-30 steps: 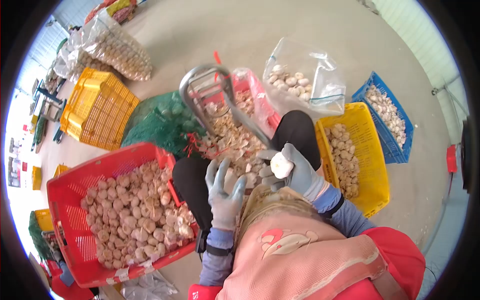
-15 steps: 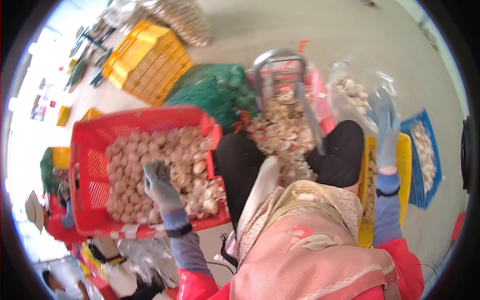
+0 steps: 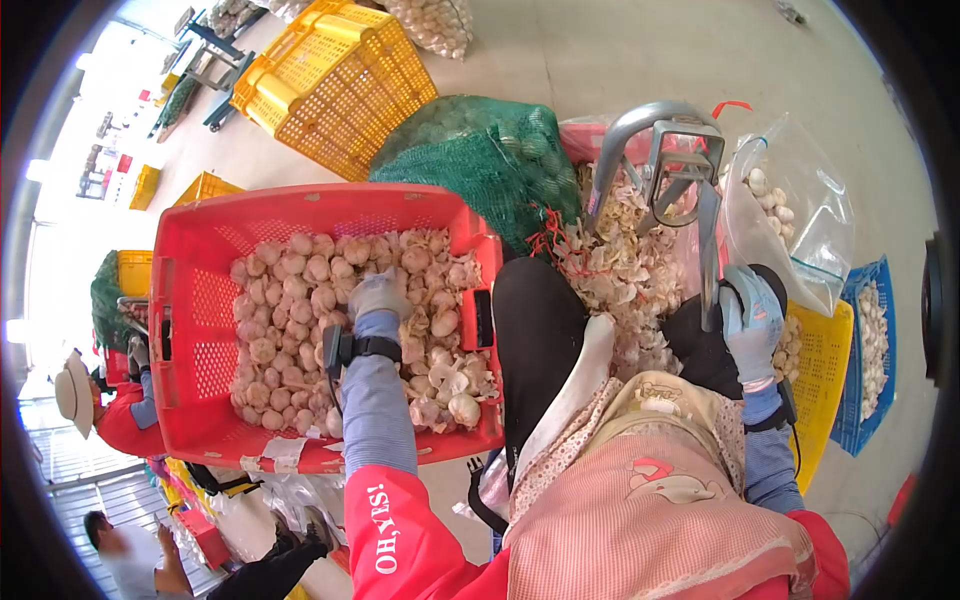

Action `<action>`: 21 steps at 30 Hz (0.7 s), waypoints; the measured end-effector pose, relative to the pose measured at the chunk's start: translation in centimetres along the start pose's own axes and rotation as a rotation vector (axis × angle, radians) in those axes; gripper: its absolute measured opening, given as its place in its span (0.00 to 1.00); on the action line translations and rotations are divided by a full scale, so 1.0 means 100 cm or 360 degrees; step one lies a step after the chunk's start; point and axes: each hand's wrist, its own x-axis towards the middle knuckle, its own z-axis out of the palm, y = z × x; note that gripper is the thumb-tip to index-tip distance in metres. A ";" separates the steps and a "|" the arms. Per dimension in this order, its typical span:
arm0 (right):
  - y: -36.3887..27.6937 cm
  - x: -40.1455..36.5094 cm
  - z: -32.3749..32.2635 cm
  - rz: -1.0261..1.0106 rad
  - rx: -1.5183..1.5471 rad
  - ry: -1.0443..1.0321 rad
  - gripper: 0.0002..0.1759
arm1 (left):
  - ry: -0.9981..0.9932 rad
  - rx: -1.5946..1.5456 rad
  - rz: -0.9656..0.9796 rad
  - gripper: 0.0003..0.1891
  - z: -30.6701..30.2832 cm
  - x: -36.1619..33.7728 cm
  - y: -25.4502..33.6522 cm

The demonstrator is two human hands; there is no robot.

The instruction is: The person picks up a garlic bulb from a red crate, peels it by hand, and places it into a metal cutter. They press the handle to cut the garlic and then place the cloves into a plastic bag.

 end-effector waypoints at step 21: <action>-0.036 0.016 0.009 0.0879 0.1010 -0.0619 0.25 | -0.0802 -0.4173 0.1735 0.30 0.003 -0.155 0.100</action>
